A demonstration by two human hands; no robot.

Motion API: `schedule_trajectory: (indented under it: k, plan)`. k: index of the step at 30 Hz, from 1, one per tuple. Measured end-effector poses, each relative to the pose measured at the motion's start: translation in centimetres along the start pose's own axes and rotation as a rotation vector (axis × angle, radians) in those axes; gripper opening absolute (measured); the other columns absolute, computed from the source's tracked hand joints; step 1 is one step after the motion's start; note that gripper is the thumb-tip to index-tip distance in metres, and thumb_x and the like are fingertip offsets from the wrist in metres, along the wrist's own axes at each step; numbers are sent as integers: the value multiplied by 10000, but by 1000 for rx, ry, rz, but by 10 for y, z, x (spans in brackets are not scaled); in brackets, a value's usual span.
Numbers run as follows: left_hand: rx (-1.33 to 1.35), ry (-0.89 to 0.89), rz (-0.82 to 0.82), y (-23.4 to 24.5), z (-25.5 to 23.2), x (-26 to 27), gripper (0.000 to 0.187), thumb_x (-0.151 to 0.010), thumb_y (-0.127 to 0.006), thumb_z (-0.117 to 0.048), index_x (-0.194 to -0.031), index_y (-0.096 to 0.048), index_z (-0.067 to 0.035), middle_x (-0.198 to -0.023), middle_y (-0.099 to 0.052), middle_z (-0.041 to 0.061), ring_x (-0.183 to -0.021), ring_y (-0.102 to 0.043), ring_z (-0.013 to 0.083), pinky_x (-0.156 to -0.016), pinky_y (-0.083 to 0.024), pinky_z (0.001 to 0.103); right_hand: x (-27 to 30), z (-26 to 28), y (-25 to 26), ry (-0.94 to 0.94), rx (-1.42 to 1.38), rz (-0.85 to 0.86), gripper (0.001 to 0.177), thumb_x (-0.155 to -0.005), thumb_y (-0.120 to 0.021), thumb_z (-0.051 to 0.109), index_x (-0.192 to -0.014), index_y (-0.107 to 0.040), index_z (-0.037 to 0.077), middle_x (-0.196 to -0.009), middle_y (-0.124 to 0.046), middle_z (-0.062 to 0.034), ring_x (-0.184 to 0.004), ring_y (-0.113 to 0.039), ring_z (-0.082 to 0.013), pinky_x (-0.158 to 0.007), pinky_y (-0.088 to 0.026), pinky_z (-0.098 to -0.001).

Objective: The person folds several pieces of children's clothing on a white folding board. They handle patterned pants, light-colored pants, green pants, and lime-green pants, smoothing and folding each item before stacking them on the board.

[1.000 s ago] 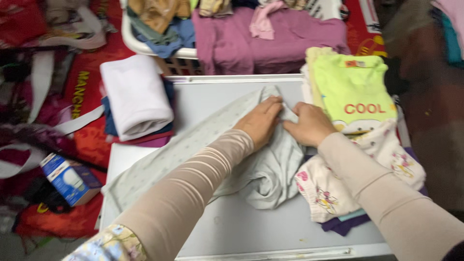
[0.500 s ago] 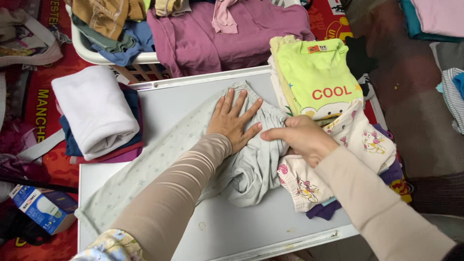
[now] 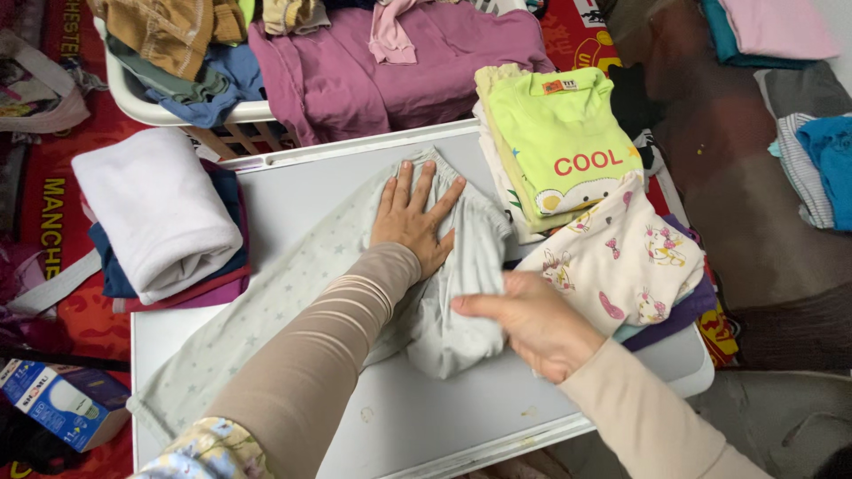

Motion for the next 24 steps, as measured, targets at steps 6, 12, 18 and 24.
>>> schedule_trajectory:
  k: [6, 12, 18, 24]
  plan:
    - [0, 4, 67, 7, -1, 0, 855, -892, -469, -652, -1606, -80, -389, -1681, -34, 156, -1532, 34, 422, -1219, -10, 533, 30, -28, -13, 150, 55, -44, 267, -949, -704, 202, -1078, -759, -25, -933, -732, -30, -829, -633, -87, -732, -518, -284]
    - [21, 13, 56, 8, -3, -1, 883, -876, -477, -698, -1619, -118, -384, -1688, -52, 173, -1537, 20, 447, -1214, -28, 562, 73, -42, -15, 114, -97, 22, 300, -825, -759, 128, -1100, -739, 9, -974, -780, -50, -850, -708, -107, -771, -567, -297]
    - [19, 7, 22, 3, -3, -2, 887, -868, -484, -690, -1618, -134, -372, -1687, -67, 166, -1533, 6, 442, -1207, -29, 565, 103, -87, -9, 86, -102, 84, 307, -857, -767, 110, -1118, -789, -52, -1018, -788, -78, -900, -708, -119, -824, -567, -296]
    - [48, -4, 3, 1, 0, -1, 863, -894, -447, -712, -1623, -152, -355, -1689, -76, 181, -1543, -5, 439, -1220, -31, 556, 122, -133, -17, 188, -298, -14, 479, -839, -678, 14, -1316, -661, -25, -1213, -771, -106, -1050, -730, -144, -954, -547, -324]
Point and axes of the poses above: each hand's wrist, its own x-axis away from the middle knuckle, its own y-axis out of the back of the hand, z = x × y, the point moved 1 cm from there along -x, towards the middle knuckle
